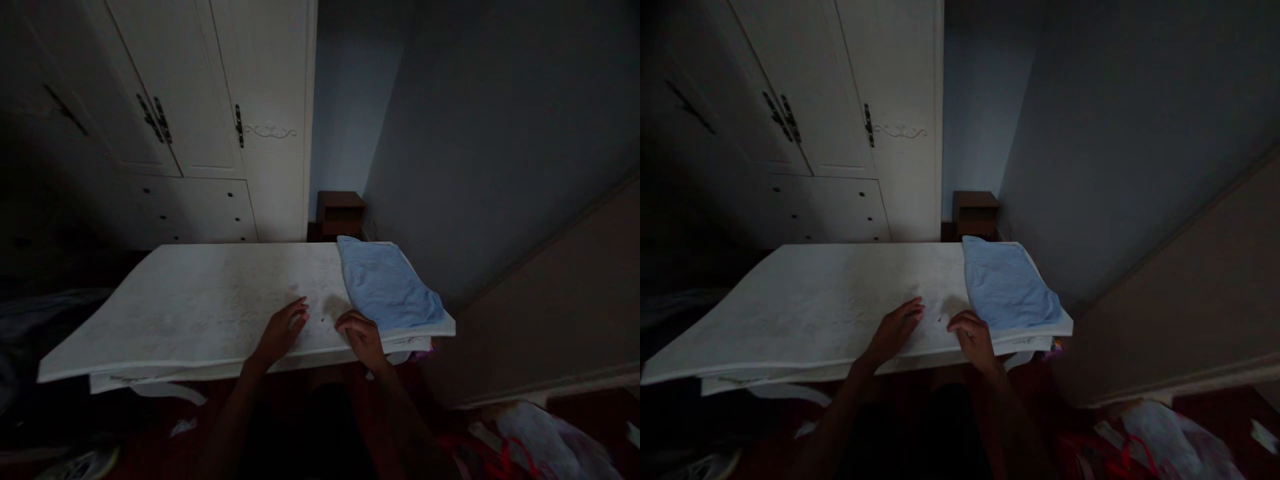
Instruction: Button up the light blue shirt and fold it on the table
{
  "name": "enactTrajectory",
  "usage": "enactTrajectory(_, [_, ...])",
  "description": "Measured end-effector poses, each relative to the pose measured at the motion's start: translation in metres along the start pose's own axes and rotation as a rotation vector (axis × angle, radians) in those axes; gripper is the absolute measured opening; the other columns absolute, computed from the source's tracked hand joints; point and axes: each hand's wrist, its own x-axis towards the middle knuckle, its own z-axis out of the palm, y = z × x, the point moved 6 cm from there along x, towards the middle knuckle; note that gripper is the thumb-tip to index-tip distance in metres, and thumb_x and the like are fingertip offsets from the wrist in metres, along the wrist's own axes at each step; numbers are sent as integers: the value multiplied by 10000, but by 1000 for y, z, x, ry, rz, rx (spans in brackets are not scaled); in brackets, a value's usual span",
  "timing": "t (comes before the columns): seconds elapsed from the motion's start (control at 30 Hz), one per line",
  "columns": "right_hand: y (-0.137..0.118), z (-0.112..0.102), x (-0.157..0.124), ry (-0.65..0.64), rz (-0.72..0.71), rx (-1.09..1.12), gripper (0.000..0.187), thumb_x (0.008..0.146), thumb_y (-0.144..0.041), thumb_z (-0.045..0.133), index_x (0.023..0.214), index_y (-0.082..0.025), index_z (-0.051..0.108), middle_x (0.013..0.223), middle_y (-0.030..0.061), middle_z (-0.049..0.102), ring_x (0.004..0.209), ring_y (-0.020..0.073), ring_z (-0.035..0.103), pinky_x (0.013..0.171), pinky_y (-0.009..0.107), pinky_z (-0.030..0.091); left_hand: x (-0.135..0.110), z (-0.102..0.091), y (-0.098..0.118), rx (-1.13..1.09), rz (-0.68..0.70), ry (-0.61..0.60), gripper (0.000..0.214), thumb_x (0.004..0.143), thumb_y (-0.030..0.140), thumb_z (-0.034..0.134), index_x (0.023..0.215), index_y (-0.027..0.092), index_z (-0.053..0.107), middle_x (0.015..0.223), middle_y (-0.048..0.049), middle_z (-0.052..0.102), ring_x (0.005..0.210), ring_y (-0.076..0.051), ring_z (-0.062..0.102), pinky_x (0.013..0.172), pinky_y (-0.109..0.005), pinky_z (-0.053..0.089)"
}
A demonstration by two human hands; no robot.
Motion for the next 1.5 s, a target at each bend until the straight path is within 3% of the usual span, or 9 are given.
enactTrajectory(0.17, [19, 56, 25, -41, 303, 295, 213, 731, -201, 455, 540, -197, 550, 519, -18, 508, 510, 112, 460, 528, 241, 356, -36, -90, -35, -81, -156, 509, 187, 797, 262, 485, 798, 185, 656, 744, -20, 687, 704, -157, 648, 675, -258, 520])
enactTrajectory(0.23, [30, 71, 28, -29, 439, 398, 162, 678, -231, 445, 542, -199, 528, 462, -46, 417, 444, 95, 352, 470, 229, 272, -49, -111, -46, -40, -227, 599, 164, 729, 227, 456, 646, 193, 593, 591, 9, 592, 577, -139, 569, 560, -234, 457])
enactTrajectory(0.3, [37, 82, 29, -14, 526, 442, 132, 641, -256, 448, 552, -200, 528, 436, -65, 354, 421, 85, 274, 446, 226, 206, -56, -120, -54, -34, -279, 596, 165, 707, 231, 435, 599, 197, 556, 527, 25, 522, 517, -131, 507, 506, -229, 403])
enactTrajectory(0.57, [38, 89, 20, 5, 507, 307, 181, 702, -310, 510, 601, -188, 596, 455, -54, 385, 443, 93, 315, 461, 231, 228, -62, -111, -47, -53, -186, 446, 206, 733, 242, 403, 581, 198, 534, 559, 11, 524, 563, -140, 507, 571, -248, 403])
enactTrajectory(0.9, [34, 92, 21, -27, 421, 185, 170, 734, -257, 488, 663, -192, 628, 487, -34, 490, 477, 116, 425, 501, 237, 323, -64, -113, -48, -89, -163, 411, 213, 741, 265, 422, 585, 199, 551, 569, 12, 538, 572, -142, 513, 577, -248, 413])
enactTrajectory(1.5, [39, 96, 17, -30, 431, 226, 179, 776, -265, 524, 645, -192, 621, 507, -34, 418, 481, 113, 349, 468, 241, 242, -61, -114, -45, -43, -187, 408, 219, 734, 289, 443, 610, 188, 594, 561, 13, 556, 565, -143, 525, 562, -240, 413])
